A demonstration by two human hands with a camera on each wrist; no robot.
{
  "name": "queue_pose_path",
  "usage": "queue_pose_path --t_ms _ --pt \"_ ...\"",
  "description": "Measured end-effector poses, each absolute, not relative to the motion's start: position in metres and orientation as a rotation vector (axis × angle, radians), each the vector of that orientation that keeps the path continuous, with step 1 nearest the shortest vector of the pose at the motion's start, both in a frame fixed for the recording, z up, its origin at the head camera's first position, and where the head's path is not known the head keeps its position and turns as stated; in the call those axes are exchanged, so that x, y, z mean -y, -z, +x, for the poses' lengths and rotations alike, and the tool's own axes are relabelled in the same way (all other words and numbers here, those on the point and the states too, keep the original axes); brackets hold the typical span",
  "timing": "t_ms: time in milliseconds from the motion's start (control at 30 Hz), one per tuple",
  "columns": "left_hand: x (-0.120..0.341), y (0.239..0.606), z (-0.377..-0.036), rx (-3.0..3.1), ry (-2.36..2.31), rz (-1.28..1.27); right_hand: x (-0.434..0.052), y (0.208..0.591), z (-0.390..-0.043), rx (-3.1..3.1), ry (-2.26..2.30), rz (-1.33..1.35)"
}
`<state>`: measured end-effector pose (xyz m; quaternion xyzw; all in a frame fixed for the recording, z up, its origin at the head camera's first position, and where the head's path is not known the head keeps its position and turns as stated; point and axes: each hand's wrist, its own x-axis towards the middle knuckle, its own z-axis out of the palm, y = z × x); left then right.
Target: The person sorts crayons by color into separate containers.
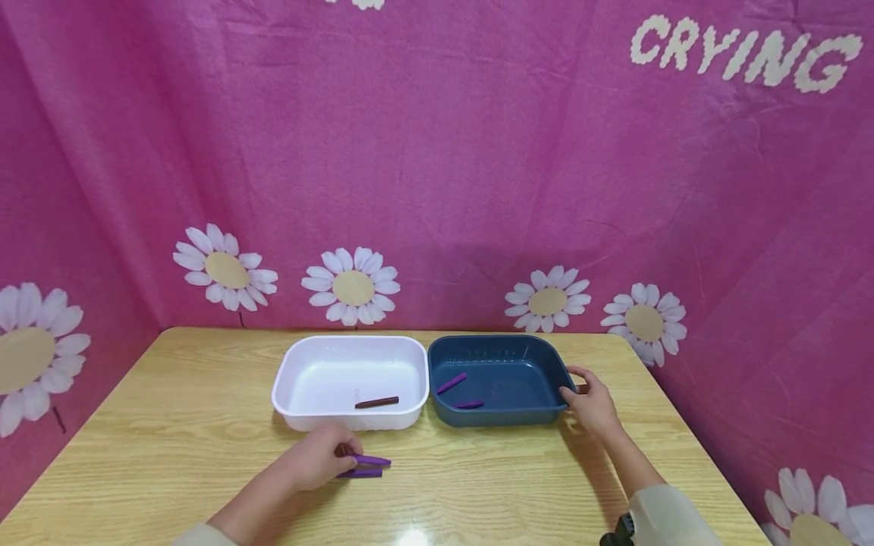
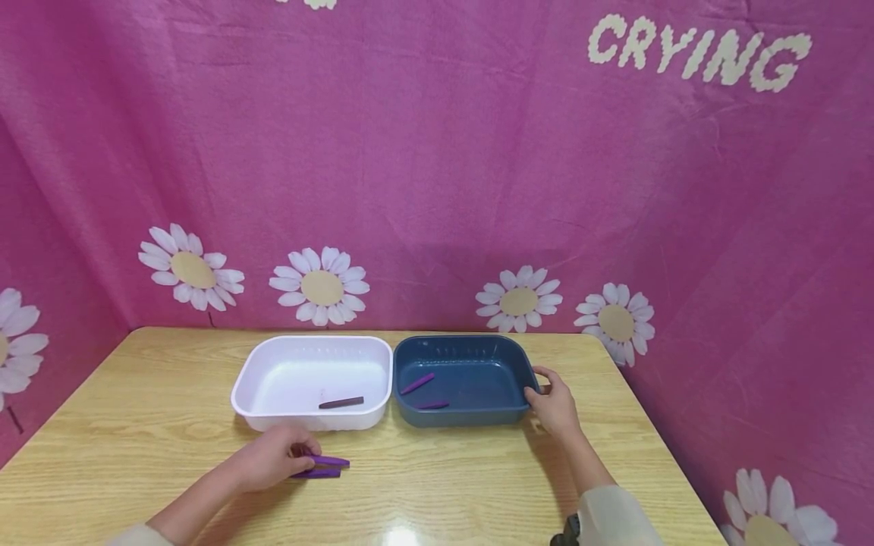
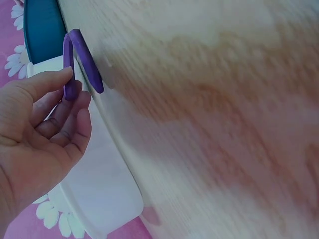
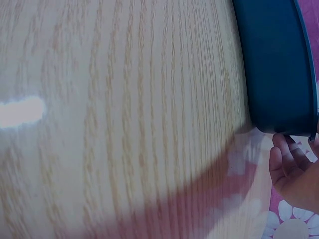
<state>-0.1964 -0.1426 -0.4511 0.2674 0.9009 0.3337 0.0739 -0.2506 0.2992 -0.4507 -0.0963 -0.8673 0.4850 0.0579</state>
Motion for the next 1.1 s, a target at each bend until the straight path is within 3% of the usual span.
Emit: queue_pose_path --t_ms 1100 --pt "0.146 0.432 -0.198 -2.716 -1.104 0.685 -0.299 0.449 -0.251 2.641 -1.475 -0.277"
